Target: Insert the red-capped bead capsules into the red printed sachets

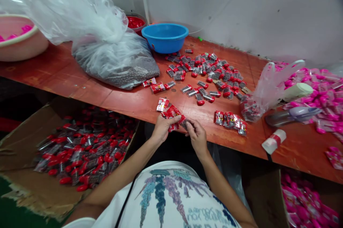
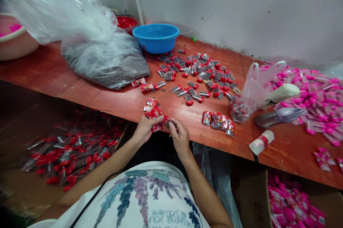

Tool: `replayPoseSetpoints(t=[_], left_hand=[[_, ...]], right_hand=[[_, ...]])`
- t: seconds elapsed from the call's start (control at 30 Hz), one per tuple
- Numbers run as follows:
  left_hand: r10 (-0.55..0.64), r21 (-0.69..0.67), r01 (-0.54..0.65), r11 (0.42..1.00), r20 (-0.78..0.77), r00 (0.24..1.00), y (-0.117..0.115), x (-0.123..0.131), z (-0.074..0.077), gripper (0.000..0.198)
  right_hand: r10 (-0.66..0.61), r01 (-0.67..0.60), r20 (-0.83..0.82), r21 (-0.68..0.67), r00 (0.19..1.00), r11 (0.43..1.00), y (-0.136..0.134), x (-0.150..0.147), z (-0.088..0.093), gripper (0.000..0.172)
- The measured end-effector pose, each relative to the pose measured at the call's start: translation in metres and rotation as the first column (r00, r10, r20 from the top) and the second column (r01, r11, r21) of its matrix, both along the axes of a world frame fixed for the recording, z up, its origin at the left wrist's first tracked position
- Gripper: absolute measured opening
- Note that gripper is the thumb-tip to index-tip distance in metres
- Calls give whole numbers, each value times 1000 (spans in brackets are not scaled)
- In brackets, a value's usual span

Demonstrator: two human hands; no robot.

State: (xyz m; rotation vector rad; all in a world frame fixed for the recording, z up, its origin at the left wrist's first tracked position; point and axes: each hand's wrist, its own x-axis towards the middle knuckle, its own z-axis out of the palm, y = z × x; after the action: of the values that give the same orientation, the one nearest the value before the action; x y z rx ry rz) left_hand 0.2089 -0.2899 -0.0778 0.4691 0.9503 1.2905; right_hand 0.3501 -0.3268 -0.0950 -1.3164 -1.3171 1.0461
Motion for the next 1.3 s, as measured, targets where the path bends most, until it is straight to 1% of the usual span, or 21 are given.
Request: replayPoseSetpoints(t=[0.07,0.13,0.2,0.23,0.3,0.4,0.47,0.53,0.6,0.67,0.77,0.87,0.97,1.03,1.1,1.2,1.3], left_hand=[[2,3,-2,1000,-6,1000,-1,0,0,35],[-15,-3,15,1000,-2,1000,-1,1,0,36],[-40,-16,40,999,4,999,-2,2,0,36],[-43,-22,43,999,7,999,-2,3,0,35],[-25,-32,26,999,18,1000,-4,5,-1,33],[18,-48,-16,999,55,998,-7,10,-1,31],[33,-59,-28,998,81,996,-9,12,-1,30],[26,-52,-22,998,89,996,-11,13,0,29],[-14,-35,17,999,73,997,-11,14,0,28],[-57,-14,58,998,38,998,-11,13,2,28],[-67,47,68,997,-20,998,-11,12,3,28],[-35,108,41,993,-54,998,-11,12,5,31],[-25,118,32,992,-62,998,-11,12,7,33],[-32,123,40,992,-62,998,-11,12,9,34],[-32,140,40,989,-64,997,-11,12,10,36],[-12,158,23,987,-72,997,-12,12,11,42],[27,164,-13,986,-85,996,-13,12,9,49]], right_hand=[[37,-38,39,33,999,999,0,1,-1,34],[117,-123,97,57,988,991,1,2,-1,41],[165,-179,148,89,975,980,2,2,0,42],[160,-179,163,113,974,977,2,2,0,41],[114,-141,170,157,979,978,1,0,-1,37],[61,-85,142,167,988,982,-3,-4,-4,32],[54,-66,93,129,994,989,-5,-5,-6,30],[41,-41,-5,52,999,998,-6,-6,-7,31],[-4,1,-126,-27,992,1000,-6,-4,-8,33],[-56,41,-207,-74,977,996,-5,-2,-7,35],[-70,49,-223,-97,972,994,-4,2,-3,30],[-51,23,-230,-121,972,992,-5,4,4,28],[-41,4,-250,-148,967,989,-7,5,8,30],[-42,16,-219,-121,975,993,-7,6,9,28],[-45,36,-147,-58,988,998,-7,7,11,25],[-56,57,-29,47,998,997,-8,8,16,21],[-77,73,33,123,996,990,-9,8,23,18]])
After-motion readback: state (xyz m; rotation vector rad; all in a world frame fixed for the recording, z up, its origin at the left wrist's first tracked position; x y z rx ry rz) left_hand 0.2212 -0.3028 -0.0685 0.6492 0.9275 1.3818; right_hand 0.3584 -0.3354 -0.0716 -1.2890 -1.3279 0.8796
